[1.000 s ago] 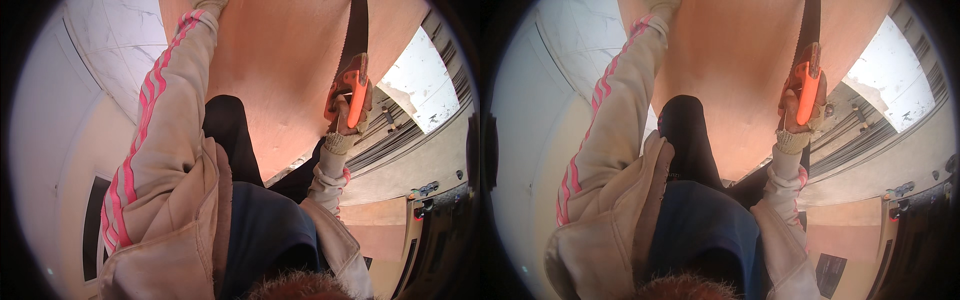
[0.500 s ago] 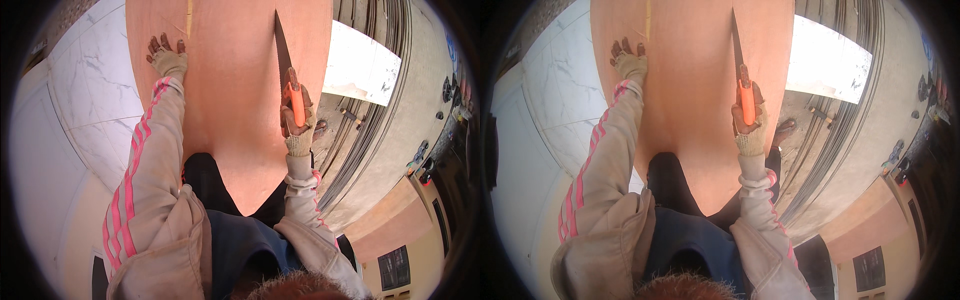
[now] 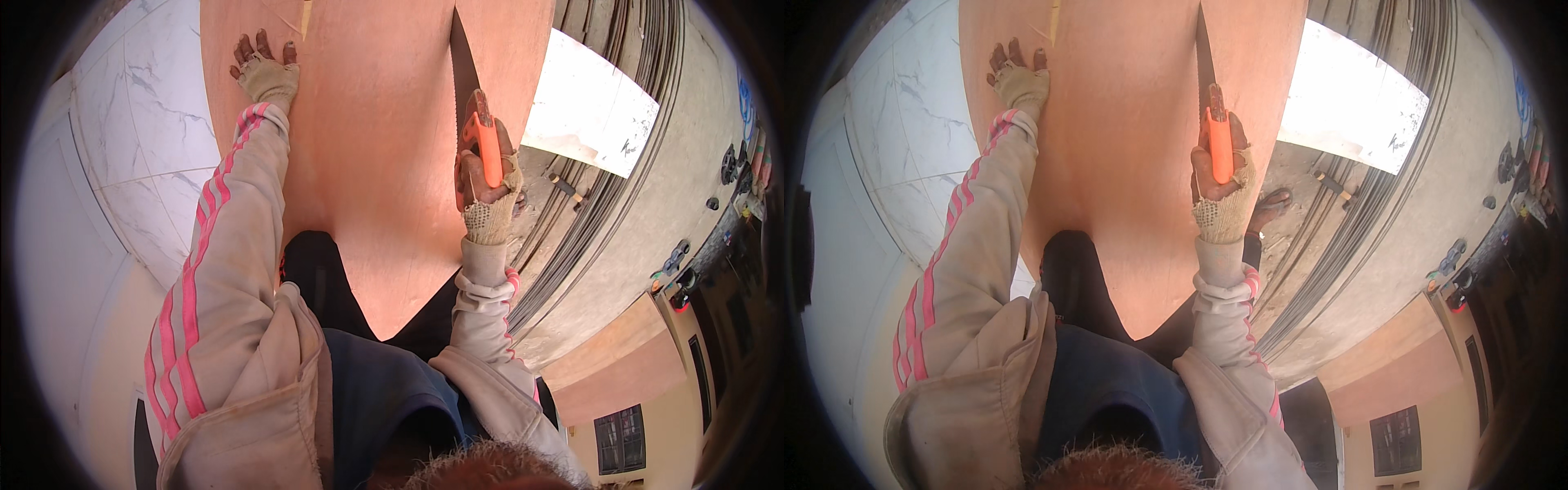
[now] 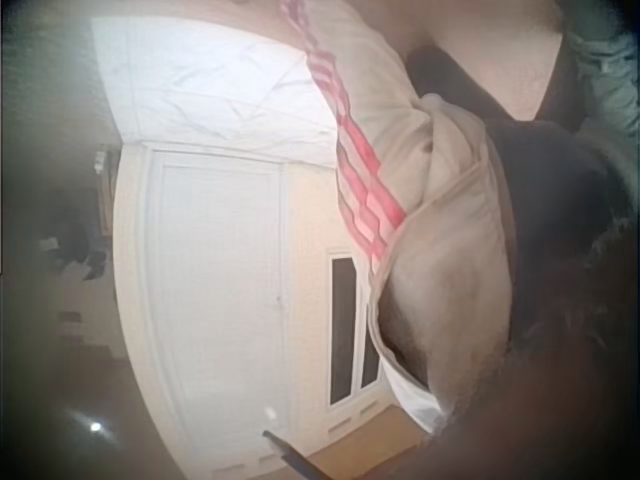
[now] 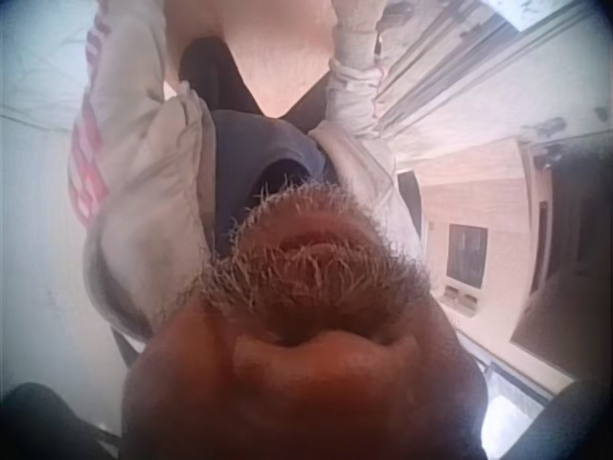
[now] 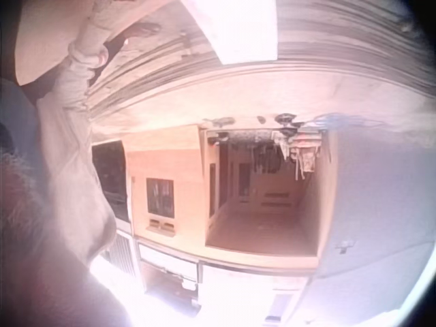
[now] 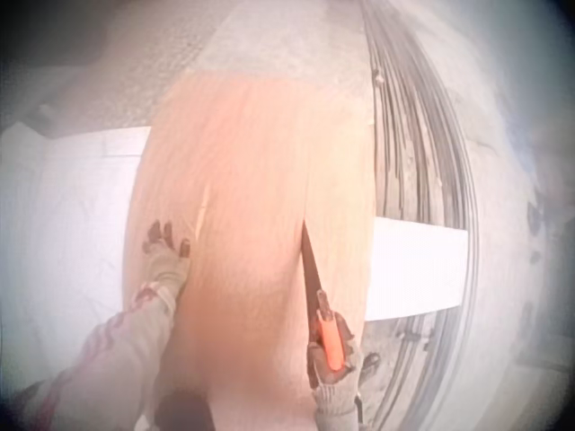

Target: The person uses a hand saw to cut a large pinkish board placed on a tiled floor. They hold the board steady with one hand while sawing with the other, then lift the cut piece to reveal the separated section.

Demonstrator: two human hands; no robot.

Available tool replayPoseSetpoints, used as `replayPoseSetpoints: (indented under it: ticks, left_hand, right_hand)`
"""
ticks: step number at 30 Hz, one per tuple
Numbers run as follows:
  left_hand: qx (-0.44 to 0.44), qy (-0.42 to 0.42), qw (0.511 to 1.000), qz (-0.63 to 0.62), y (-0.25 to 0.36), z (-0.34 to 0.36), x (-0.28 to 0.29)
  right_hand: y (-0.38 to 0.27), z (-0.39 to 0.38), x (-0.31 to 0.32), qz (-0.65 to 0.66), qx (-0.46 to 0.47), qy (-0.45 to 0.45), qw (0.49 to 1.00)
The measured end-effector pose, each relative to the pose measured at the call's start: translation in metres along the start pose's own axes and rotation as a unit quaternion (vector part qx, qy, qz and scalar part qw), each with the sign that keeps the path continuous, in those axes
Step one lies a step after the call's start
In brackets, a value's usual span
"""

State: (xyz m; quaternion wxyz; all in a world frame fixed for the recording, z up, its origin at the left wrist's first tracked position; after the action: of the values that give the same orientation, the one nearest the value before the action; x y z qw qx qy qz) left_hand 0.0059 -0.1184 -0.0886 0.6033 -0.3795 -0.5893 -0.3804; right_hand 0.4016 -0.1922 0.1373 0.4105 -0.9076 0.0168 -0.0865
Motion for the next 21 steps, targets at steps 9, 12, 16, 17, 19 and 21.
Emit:
replayPoseSetpoints:
  ticks: [9,12,16,17,19,21]
  left_hand:
    - [0.003,-0.004,1.0,0.028,-0.007,-0.001,0.004]
    - [-0.004,-0.014,1.0,0.006,-0.002,-0.006,0.002]
    - [0.003,0.0,1.0,0.002,-0.009,0.001,0.004]
    - [0.01,-0.001,1.0,0.013,-0.016,-0.002,0.002]
    - [-0.003,0.014,1.0,0.02,-0.017,0.0,0.001]
    - [-0.008,0.021,1.0,0.011,-0.015,0.001,0.001]
  right_hand:
    - [0.033,-0.127,0.043,0.111,-0.096,0.053,0.988]
    - [0.021,-0.115,0.049,0.086,-0.079,0.076,0.99]
    - [0.026,-0.123,0.049,-0.045,0.07,0.027,0.996]
    - [0.028,-0.125,0.046,-0.037,0.067,0.007,0.997]
    - [0.043,-0.124,0.048,0.044,0.017,0.002,0.999]
    - [0.052,-0.095,0.041,0.031,0.002,0.028,0.999]
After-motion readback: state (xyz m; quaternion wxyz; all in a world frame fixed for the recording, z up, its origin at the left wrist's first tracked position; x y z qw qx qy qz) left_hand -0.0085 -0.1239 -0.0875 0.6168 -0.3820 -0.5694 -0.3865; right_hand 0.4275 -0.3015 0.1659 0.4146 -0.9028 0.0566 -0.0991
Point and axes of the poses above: each hand's wrist, its own z-axis towards the middle knuckle, its own x-axis out of the back of the hand, y = z × x, the point moved 4 cm from there along z, towards the middle knuckle, and after that the axes turned 1 degree about -y, right-handed, at the moved point
